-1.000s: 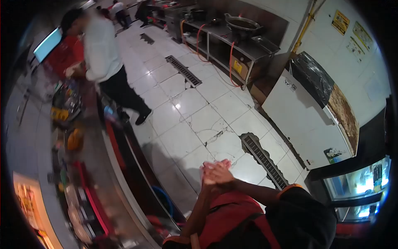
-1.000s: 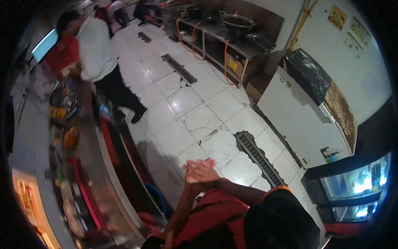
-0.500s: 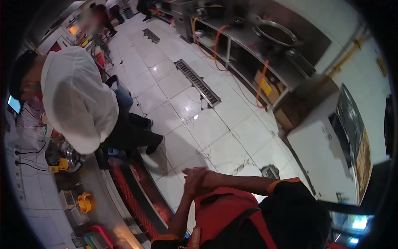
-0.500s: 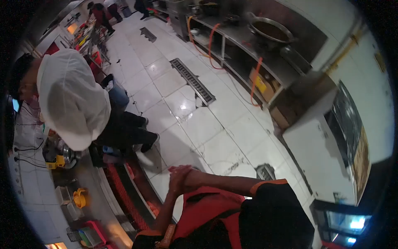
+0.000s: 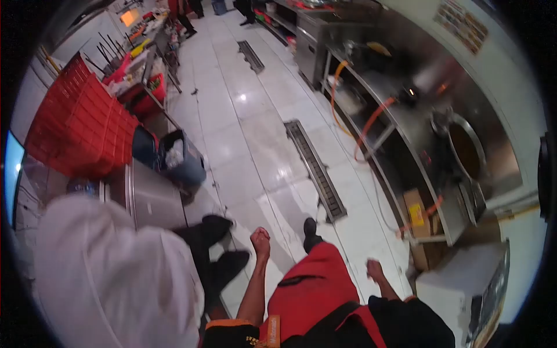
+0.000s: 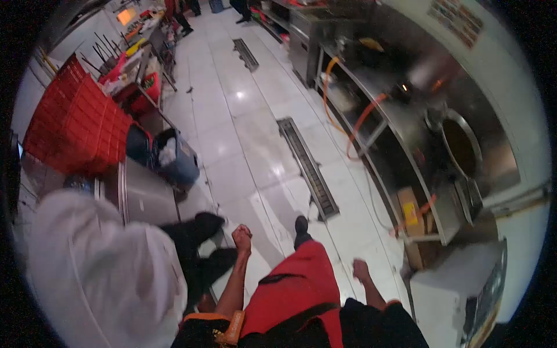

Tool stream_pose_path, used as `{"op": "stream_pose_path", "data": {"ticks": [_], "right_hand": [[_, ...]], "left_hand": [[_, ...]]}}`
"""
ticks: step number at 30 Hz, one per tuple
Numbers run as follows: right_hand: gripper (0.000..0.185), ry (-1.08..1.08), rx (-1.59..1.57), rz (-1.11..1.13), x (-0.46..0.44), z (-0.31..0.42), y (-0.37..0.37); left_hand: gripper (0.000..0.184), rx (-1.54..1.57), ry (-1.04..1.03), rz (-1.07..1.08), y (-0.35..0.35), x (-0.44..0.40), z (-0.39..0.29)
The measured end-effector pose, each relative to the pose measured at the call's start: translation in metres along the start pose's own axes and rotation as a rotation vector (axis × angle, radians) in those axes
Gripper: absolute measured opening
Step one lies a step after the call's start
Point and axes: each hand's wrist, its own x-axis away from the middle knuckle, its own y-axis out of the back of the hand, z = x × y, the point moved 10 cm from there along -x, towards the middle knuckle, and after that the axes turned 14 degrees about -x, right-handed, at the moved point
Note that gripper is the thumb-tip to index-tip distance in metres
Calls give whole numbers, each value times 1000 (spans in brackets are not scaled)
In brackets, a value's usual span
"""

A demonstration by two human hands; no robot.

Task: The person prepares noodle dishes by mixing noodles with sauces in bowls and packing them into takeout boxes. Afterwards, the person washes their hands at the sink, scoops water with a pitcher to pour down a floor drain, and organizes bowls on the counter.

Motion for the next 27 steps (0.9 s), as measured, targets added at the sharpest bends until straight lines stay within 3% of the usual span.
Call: {"op": "stream_pose_path", "data": {"ticks": [1, 3, 4, 5, 6, 7, 8, 9, 11, 12, 13, 15, 16, 17, 20, 21, 23, 24, 26, 27], "right_hand": [[45, -472, -89, -31, -13, -40, 3], [47, -631, -70, -117, -77, -43, 14], [47, -615, -67, -105, -131, -45, 11], [44, -393, 99, -99, -197, -36, 10], [42, -155, 256, -96, -265, -19, 9], [36, -229, 245, 90, -340, 10, -1], [37, -44, 512, 379, -411, 14, -35], [35, -243, 206, 225, -483, 58, -25], [29, -53, 46, 199, -638, 122, -53], [29, -71, 30, 224, -711, 161, -68], [28, 106, 25, 208, -779, 207, -83], [21, 253, 10, 206, -892, 278, -112], [20, 151, -142, 204, -934, 322, -120], [20, 280, -10, 246, -981, 338, -137], [24, 277, -36, 281, -1082, 347, -178], [26, 340, -17, 306, -1110, 346, -191], [17, 127, -144, 411, -1152, 349, -208], [12, 136, -186, 468, -1173, 344, -218], [9, 164, -233, 536, -1247, 346, -240], [8, 87, -250, 545, -1286, 343, -251]], "left_hand": [[20, 116, 77, -6, -13, -39, 1], [20, 174, 87, -30, -30, -108, -4], [22, 183, 77, -71, -33, -144, -4], [24, 193, 70, -116, -33, -174, -2], [30, 175, 194, -183, -30, -200, 8], [37, 157, 313, -254, -19, -224, 17], [43, -13, 343, -242, -6, -244, 22], [43, -7, 359, -293, 14, -250, 24], [45, 88, 532, -380, 38, -281, 34], [45, 76, 609, -441, 54, -299, 47], [48, 64, 695, -493, 70, -310, 65], [51, 118, 757, -633, 96, -340, 83], [49, 113, 767, -687, 103, -359, 85], [48, 103, 772, -737, 110, -384, 87], [41, 128, 868, -714, 111, -481, 92], [31, 74, 1033, -568, 106, -521, 90], [28, 135, 938, -531, 101, -609, 58], [28, 149, 934, -549, 102, -651, 37], [27, 16, 612, -444, 101, -763, -55], [27, 21, 609, -457, 110, -805, -80]]}}
